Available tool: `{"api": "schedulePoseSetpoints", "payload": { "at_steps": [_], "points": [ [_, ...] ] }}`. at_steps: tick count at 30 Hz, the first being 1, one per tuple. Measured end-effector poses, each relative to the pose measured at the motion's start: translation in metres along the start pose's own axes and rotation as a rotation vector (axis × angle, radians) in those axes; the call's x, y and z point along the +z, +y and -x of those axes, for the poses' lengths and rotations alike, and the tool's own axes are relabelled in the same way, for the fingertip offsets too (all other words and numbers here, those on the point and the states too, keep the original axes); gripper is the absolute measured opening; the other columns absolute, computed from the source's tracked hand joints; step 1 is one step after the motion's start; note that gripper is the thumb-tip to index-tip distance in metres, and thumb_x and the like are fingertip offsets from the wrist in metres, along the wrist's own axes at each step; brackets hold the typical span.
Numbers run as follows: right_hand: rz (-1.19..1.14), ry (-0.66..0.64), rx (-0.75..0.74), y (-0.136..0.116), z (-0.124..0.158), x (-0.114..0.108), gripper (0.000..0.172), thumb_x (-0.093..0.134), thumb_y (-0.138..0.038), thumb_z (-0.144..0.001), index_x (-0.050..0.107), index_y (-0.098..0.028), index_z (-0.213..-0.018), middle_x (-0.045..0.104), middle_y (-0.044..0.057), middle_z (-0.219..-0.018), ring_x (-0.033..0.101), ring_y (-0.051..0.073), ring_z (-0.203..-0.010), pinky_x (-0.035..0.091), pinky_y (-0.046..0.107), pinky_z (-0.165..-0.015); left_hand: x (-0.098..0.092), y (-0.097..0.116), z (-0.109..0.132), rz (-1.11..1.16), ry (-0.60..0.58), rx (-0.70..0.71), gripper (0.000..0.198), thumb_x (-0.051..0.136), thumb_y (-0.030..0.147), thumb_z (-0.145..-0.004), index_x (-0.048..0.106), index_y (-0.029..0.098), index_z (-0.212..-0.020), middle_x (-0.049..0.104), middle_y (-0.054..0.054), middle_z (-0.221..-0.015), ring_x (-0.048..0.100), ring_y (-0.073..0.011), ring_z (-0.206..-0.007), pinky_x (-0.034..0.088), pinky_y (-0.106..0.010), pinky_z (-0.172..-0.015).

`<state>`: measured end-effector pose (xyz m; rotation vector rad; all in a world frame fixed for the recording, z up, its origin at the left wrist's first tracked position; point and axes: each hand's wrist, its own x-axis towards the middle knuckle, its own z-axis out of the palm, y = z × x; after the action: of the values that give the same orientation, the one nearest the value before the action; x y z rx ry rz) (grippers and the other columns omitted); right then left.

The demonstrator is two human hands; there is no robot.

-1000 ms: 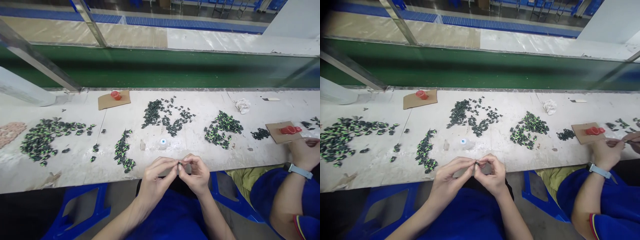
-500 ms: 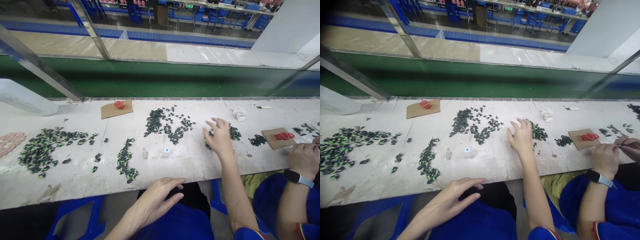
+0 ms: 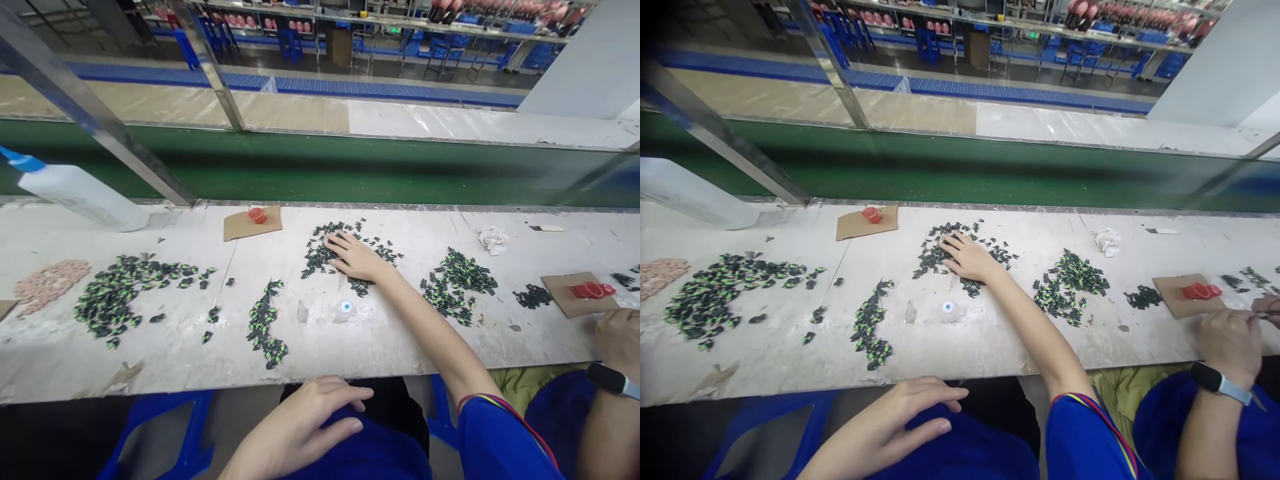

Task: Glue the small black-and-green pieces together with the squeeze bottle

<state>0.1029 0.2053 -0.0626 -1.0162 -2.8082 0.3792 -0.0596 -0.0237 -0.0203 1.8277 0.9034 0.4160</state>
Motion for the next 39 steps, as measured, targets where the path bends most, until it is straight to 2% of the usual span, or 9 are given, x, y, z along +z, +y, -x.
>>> {"api": "schedulePoseSetpoints", "payload": {
  "at_steps": [8, 12, 16, 21, 25, 28, 31, 33, 39],
  "points": [
    [-0.049, 0.062, 0.192, -0.023, 0.105, 0.012, 0.059, 0.045, -0.047, -0.096, 0.034, -0.022, -0.148, 0.022, 0.007, -0.158, 0.012, 0.033, -0.147, 0.024, 0.057, -0.117, -0.024, -0.014, 0.013, 0.015, -0.001, 0.01, 0.036, 0.057, 0.024, -0.089, 0.061, 0.032, -0.124, 0.075, -0.001, -0.103, 0.07, -0.0174, -0.098, 0.053, -0.026, -0.091],
    [-0.111, 0.083, 0.16, -0.045, 0.124, 0.016, 0.056, 0.046, -0.04, -0.096, 0.033, -0.024, -0.149, 0.019, 0.006, -0.158, 0.009, 0.032, -0.147, 0.025, 0.056, -0.116, -0.042, -0.018, 0.02, -0.03, 0.052, -0.01, 0.035, 0.056, 0.025, -0.09, 0.063, 0.031, -0.124, 0.075, -0.003, -0.105, 0.07, -0.0185, -0.097, 0.054, -0.026, -0.089],
    [-0.264, 0.168, 0.122, -0.05, 0.126, 0.01, 0.051, 0.039, -0.028, -0.099, 0.03, -0.028, -0.149, 0.029, 0.002, -0.156, 0.022, 0.025, -0.145, 0.035, 0.048, -0.114, -0.055, -0.019, 0.025, -0.014, 0.176, -0.063, 0.034, 0.053, 0.029, -0.091, 0.064, 0.03, -0.123, 0.076, -0.004, -0.101, 0.072, -0.0198, -0.089, 0.058, -0.025, -0.078],
    [-0.297, 0.313, 0.126, -0.045, 0.128, 0.003, 0.038, 0.045, -0.022, -0.095, 0.059, -0.025, -0.13, 0.068, 0.008, -0.123, 0.046, 0.029, -0.134, 0.047, 0.056, -0.104, -0.064, -0.034, 0.032, -0.06, 0.436, -0.113, 0.03, 0.056, 0.04, -0.087, 0.071, 0.028, -0.11, 0.077, -0.005, -0.096, 0.073, -0.0233, -0.088, 0.059, -0.029, -0.077],
    [-0.227, 0.482, 0.216, -0.053, 0.137, 0.0, 0.032, 0.051, -0.025, -0.093, 0.064, -0.024, -0.122, 0.071, 0.01, -0.112, 0.053, 0.032, -0.124, 0.049, 0.059, -0.099, -0.075, -0.06, 0.032, -0.246, 0.882, -0.306, 0.031, 0.053, 0.046, -0.086, 0.073, 0.025, -0.098, 0.076, -0.007, -0.1, 0.07, -0.0274, -0.092, 0.057, -0.036, -0.079],
    [-0.249, 0.538, 0.296, -0.067, 0.139, 0.005, 0.039, 0.062, -0.037, -0.088, 0.062, -0.025, -0.125, 0.068, 0.012, -0.113, 0.051, 0.034, -0.119, 0.05, 0.057, -0.095, -0.085, -0.077, 0.021, -0.41, 1.035, -0.358, 0.027, 0.053, 0.042, -0.084, 0.073, 0.025, -0.091, 0.076, -0.007, -0.095, 0.067, -0.0298, -0.09, 0.055, -0.041, -0.079],
    [-0.289, 0.524, 0.357, -0.08, 0.132, 0.02, 0.063, 0.073, -0.051, -0.075, 0.057, -0.024, -0.13, 0.063, 0.014, -0.118, 0.048, 0.036, -0.117, 0.048, 0.059, -0.094, -0.093, -0.087, 0.0, -0.514, 0.955, -0.294, 0.024, 0.053, 0.036, -0.084, 0.073, 0.024, -0.086, 0.075, -0.008, -0.091, 0.063, -0.0311, -0.091, 0.051, -0.044, -0.083],
    [-0.303, 0.527, 0.377, -0.087, 0.121, 0.032, 0.068, 0.076, -0.052, -0.07, 0.057, -0.023, -0.128, 0.062, 0.015, -0.118, 0.046, 0.037, -0.116, 0.047, 0.06, -0.095, -0.098, -0.093, -0.013, -0.586, 0.883, -0.252, 0.023, 0.051, 0.028, -0.083, 0.073, 0.023, -0.082, 0.074, -0.01, -0.087, 0.06, -0.0319, -0.089, 0.05, -0.045, -0.082],
    [-0.382, 0.552, 0.409, -0.098, 0.098, 0.044, 0.025, 0.07, -0.036, -0.08, 0.065, -0.023, -0.101, 0.064, 0.013, -0.116, 0.043, 0.037, -0.121, 0.041, 0.061, -0.099, -0.113, -0.103, -0.028, -0.727, 0.601, -0.177, 0.025, 0.047, 0.017, -0.082, 0.071, 0.022, -0.076, 0.07, -0.012, -0.079, 0.057, -0.0313, -0.086, 0.049, -0.043, -0.075]
  ]
}}
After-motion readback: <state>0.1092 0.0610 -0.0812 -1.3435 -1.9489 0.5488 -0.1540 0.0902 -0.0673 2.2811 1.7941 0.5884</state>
